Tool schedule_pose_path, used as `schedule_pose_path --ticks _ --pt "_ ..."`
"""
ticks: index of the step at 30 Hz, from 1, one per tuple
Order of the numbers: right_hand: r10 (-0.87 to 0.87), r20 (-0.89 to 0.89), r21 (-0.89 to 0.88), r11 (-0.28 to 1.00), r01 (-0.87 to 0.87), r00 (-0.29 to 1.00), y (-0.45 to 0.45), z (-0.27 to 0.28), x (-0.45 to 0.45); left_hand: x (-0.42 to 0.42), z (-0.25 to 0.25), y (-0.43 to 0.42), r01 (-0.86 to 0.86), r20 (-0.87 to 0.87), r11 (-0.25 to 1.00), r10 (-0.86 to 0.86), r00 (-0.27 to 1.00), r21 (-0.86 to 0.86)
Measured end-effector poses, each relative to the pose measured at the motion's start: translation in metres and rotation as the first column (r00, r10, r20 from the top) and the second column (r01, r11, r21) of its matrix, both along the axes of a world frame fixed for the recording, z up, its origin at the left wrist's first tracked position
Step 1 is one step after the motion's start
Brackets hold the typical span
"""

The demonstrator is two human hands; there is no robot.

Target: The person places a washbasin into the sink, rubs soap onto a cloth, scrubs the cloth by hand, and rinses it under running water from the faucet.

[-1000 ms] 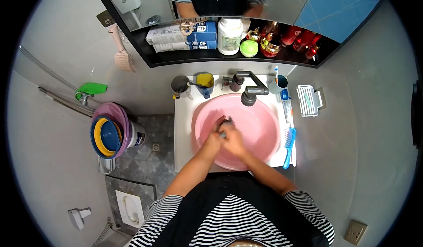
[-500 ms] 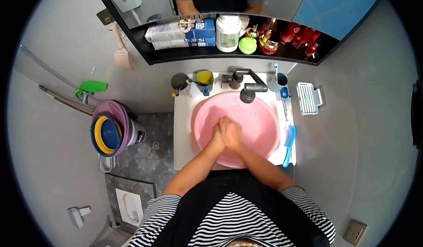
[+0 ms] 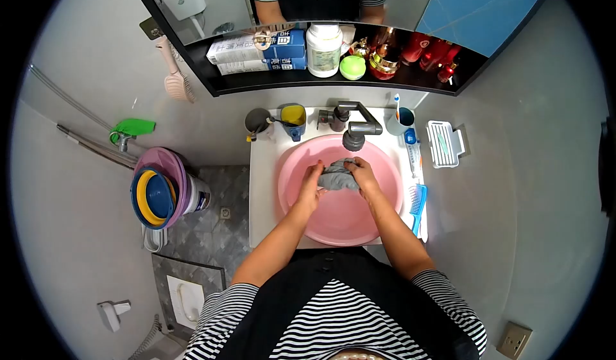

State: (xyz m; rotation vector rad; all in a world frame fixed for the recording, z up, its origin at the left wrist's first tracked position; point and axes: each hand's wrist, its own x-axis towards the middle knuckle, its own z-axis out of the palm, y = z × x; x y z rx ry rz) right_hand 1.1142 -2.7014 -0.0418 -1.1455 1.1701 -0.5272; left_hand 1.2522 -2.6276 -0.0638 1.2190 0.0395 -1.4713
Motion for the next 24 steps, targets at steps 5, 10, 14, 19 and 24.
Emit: schedule_pose_path --ticks 5,10,14,19,24 --pt "-0.201 0.132 0.348 0.926 0.144 0.971 0.002 -0.008 -0.012 -0.014 0.002 0.013 0.420 0.695 0.859 -0.110 0.711 -0.293" --pt "-0.157 -0.018 0.382 0.912 0.152 0.988 0.000 0.006 -0.026 0.004 -0.019 0.010 0.354 0.590 0.906 -0.157 0.792 -0.233" --pt "-0.165 -0.013 0.432 0.889 0.154 0.986 0.004 0.005 -0.028 -0.004 0.021 0.016 0.117 0.293 0.965 -0.044 0.955 -0.236" --pt "-0.144 0.498 0.485 0.864 -0.137 0.855 0.017 0.030 -0.033 -0.002 0.014 0.017 0.428 0.445 0.834 -0.255 0.859 -0.349" --pt "0.114 0.418 0.229 0.947 -0.226 0.901 0.024 0.039 -0.039 0.007 0.003 0.015 0.086 0.044 0.960 -0.077 0.996 -0.265"
